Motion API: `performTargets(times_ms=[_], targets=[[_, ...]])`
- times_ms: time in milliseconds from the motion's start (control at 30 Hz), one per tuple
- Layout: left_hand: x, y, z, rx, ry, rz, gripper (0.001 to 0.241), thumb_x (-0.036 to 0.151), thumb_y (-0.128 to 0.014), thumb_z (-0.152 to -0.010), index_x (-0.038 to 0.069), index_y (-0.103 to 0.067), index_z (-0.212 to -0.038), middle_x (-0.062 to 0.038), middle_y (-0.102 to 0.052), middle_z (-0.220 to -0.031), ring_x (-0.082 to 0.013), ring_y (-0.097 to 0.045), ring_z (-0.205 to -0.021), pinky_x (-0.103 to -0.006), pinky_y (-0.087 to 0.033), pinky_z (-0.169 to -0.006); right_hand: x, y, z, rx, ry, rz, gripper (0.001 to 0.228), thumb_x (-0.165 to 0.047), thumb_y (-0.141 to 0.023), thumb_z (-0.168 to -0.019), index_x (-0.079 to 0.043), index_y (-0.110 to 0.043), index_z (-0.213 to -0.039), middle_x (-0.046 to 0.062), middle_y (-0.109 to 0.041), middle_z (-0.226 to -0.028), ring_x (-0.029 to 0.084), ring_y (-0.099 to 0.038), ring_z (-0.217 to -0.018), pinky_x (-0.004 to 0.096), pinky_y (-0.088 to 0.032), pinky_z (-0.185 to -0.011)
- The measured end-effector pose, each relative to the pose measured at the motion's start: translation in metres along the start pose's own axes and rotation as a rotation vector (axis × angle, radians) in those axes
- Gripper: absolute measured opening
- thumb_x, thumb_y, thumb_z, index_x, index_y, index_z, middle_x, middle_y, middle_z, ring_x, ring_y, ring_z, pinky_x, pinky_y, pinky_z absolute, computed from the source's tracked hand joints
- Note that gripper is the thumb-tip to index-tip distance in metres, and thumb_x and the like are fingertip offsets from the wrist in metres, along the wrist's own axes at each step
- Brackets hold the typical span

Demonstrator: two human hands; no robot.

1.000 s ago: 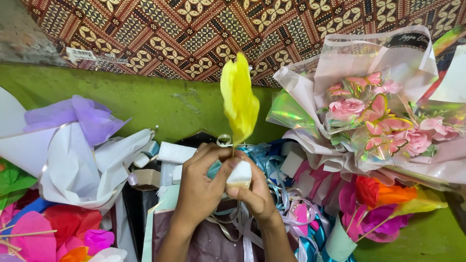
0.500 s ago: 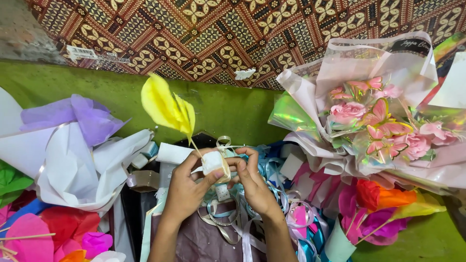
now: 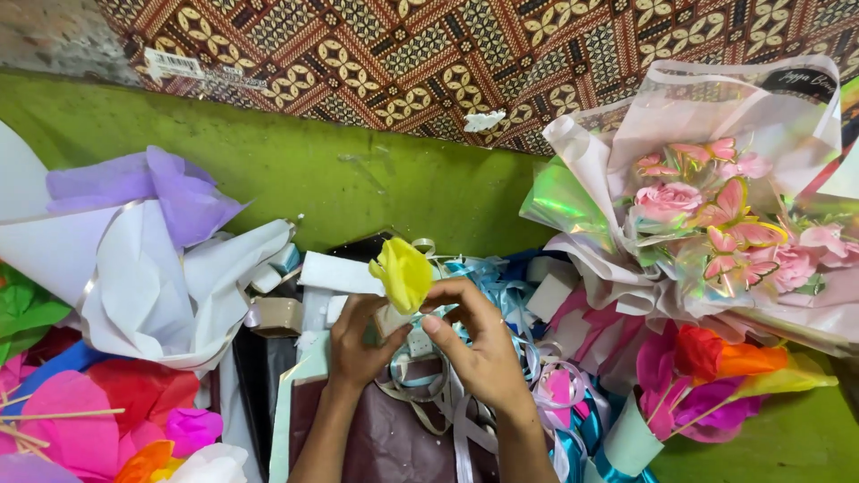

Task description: Assembling a small bouquet by wrapping a foam base with ribbon and inserting various paper flowers.

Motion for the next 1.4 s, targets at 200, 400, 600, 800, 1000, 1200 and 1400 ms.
performTargets(times_ms=[200,400,600,800,1000,1200,1400], targets=[[-0.022,0.007,0.012,0.073,-0.003,-0.045,0.046,0.044,-0.072,-0.091,0.006,-0.064,-0.116,-0.011,-0.071,-0.103,-0.0306,-0.071,-0.095,-0.0381,-0.055,-0.081,-0.041,-0.018,0.014,0.055,0.181,-0.038,0.015,-0.023,-0.066,-0.096,-0.008,-0.067,-0.097,0.006,-0.069,-0.093,0.017,-0.063,-0.082,0.028,-0.051,-0.07],[-0.021,0.012,0.02,-0.107,0.28,-0.027,0.047,0.034,-0.056,-0.084,0.014,-0.064,-0.125,-0.011,-0.067,-0.068,-0.0308,-0.063,-0.057,-0.0443,-0.047,-0.051,-0.119,-0.084,0.001,-0.194,0.447,-0.009,0.018,-0.023,-0.067,-0.098,-0.005,-0.066,-0.095,0.006,-0.067,-0.086,0.017,-0.057,-0.072,0.028,-0.047,-0.068],[-0.018,0.01,0.016,0.199,-0.048,-0.066,0.056,0.059,-0.059,-0.093,0.006,-0.069,-0.107,-0.006,-0.068,-0.073,-0.0236,-0.065,-0.058,-0.0362,-0.054,-0.054,-0.118,-0.225,-0.043,-0.624,0.582,-0.123,0.022,-0.027,-0.048,-0.113,-0.011,-0.06,-0.124,0.008,-0.07,-0.12,0.027,-0.073,-0.11,0.036,-0.059,-0.105],[-0.032,0.011,0.019,0.203,0.093,-0.105,0.054,0.061,-0.062,-0.09,0.011,-0.068,-0.11,-0.007,-0.073,-0.08,-0.0308,-0.07,-0.067,-0.0419,-0.054,-0.058,-0.081,-0.393,-0.093,-0.85,0.622,0.383,0.053,-0.025,-0.057,-0.099,-0.046,-0.044,-0.146,0.001,-0.09,-0.109,0.023,-0.081,-0.086,0.043,-0.051,-0.062],[-0.028,0.016,0.012,0.082,0.092,-0.1,0.05,0.056,-0.063,-0.09,0.01,-0.066,-0.107,-0.01,-0.073,-0.076,-0.0326,-0.072,-0.065,-0.0439,-0.053,-0.055,-0.057,-0.424,-0.078,-1.154,0.513,0.637,0.054,-0.024,-0.047,-0.096,-0.041,-0.041,-0.146,0.003,-0.078,-0.11,0.023,-0.08,-0.104,0.038,-0.057,-0.063],[-0.029,0.015,0.01,0.033,0.114,-0.106,0.051,0.058,-0.062,-0.091,0.009,-0.065,-0.107,-0.01,-0.072,-0.075,-0.0313,-0.07,-0.064,-0.043,-0.052,-0.053,-0.082,-0.391,-0.078,-0.993,0.429,0.696,0.029,-0.038,-0.046,-0.092,-0.028,-0.058,-0.116,0.008,-0.075,-0.107,0.034,-0.076,-0.094,0.05,-0.056,-0.06],[-0.033,0.013,0.012,-0.002,0.153,-0.145,0.052,0.059,-0.06,-0.091,0.011,-0.066,-0.108,-0.009,-0.073,-0.074,-0.03,-0.071,-0.063,-0.0425,-0.052,-0.05,-0.096,-0.364,-0.074,-0.895,0.433,0.46,0.02,-0.024,-0.048,-0.093,-0.018,-0.054,-0.11,0.018,-0.071,-0.088,0.043,-0.072,-0.077,0.054,-0.048,-0.059]])
Point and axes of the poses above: each hand's wrist, its own z-axis away from the middle knuckle, its own y-axis out of the back of the hand, x = y × z, the point moved 5 cm from there along -z, towards the middle knuckle
